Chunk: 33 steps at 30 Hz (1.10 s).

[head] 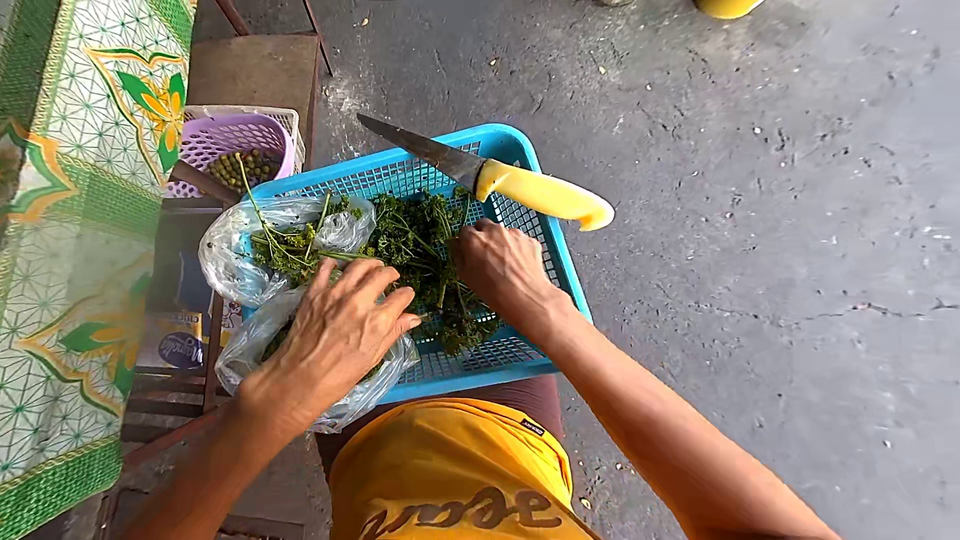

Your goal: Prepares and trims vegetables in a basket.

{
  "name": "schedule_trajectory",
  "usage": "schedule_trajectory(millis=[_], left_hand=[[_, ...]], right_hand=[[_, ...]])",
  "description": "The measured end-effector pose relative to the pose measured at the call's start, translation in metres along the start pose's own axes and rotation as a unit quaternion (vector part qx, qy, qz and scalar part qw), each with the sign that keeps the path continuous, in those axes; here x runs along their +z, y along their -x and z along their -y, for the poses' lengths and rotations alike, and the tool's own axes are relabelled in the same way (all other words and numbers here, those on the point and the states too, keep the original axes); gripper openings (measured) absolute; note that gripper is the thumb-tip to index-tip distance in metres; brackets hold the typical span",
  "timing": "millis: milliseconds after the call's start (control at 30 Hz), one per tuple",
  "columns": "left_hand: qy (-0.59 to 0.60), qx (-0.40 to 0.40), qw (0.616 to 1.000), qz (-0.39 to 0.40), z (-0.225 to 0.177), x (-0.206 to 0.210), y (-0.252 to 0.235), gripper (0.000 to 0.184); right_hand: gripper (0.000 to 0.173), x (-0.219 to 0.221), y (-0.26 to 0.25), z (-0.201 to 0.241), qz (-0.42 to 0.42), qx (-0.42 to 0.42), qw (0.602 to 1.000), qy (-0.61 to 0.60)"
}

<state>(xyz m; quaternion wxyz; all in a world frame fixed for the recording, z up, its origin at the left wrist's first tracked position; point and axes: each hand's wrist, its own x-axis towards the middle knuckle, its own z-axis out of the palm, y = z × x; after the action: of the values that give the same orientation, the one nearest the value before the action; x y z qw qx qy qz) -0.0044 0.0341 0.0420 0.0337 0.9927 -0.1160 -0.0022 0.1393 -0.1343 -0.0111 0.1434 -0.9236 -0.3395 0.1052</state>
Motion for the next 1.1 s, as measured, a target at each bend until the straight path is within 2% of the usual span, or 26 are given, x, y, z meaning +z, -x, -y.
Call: schedule_trajectory(millis=[67, 133, 167, 267, 333, 467, 567, 700, 833, 900, 1000, 1100], left_hand=[[0.005, -0.014, 0.996, 0.086, -0.002, 0.018, 0.001, 0.047], [0.034, -0.032, 0.990, 0.137, -0.003, 0.026, 0.009, 0.055], [0.048, -0.038, 0.989, 0.136, -0.003, 0.026, 0.014, 0.056], [0.067, -0.066, 0.994, 0.053, 0.002, 0.024, 0.030, 0.049], [0.081, -0.098, 0.992, -0.020, 0.004, 0.020, 0.039, 0.044], [0.146, -0.171, 0.963, -0.148, -0.010, 0.010, 0.041, 0.035], [0.188, -0.186, 0.941, -0.212, -0.028, 0.005, 0.025, 0.031], [0.194, -0.188, 0.938, -0.218, -0.051, 0.010, 0.004, 0.032], [0.238, -0.185, 0.940, -0.159, -0.056, 0.019, -0.006, 0.037], [0.335, -0.171, 0.917, -0.136, -0.053, 0.024, -0.008, 0.041], [0.480, -0.160, 0.851, -0.140, -0.054, 0.026, -0.009, 0.039], [0.499, -0.181, 0.831, -0.167, -0.057, 0.026, -0.011, 0.033]], right_hand=[[0.036, 0.004, -0.016, 0.010, 0.030, 0.019, 0.999, 0.039], [0.026, 0.007, -0.024, 0.012, 0.042, 0.012, 0.999, 0.029], [0.020, 0.008, -0.023, 0.010, 0.032, 0.000, 0.999, 0.001], [0.016, 0.006, -0.020, 0.001, -0.013, -0.036, 0.995, -0.095], [0.015, -0.001, -0.012, -0.007, -0.060, -0.079, 0.978, -0.181], [0.021, -0.001, 0.018, -0.028, -0.085, -0.106, 0.912, -0.388], [0.013, -0.003, 0.043, -0.030, -0.083, -0.102, 0.848, -0.513], [0.012, -0.005, 0.061, -0.032, -0.050, -0.088, 0.809, -0.579], [0.016, -0.012, 0.070, -0.029, -0.012, -0.080, 0.764, -0.640], [0.019, -0.014, 0.070, -0.026, 0.008, -0.065, 0.737, -0.672], [0.021, -0.011, 0.067, -0.021, 0.030, -0.059, 0.704, -0.707], [0.020, -0.009, 0.063, -0.012, 0.030, -0.044, 0.701, -0.711]])
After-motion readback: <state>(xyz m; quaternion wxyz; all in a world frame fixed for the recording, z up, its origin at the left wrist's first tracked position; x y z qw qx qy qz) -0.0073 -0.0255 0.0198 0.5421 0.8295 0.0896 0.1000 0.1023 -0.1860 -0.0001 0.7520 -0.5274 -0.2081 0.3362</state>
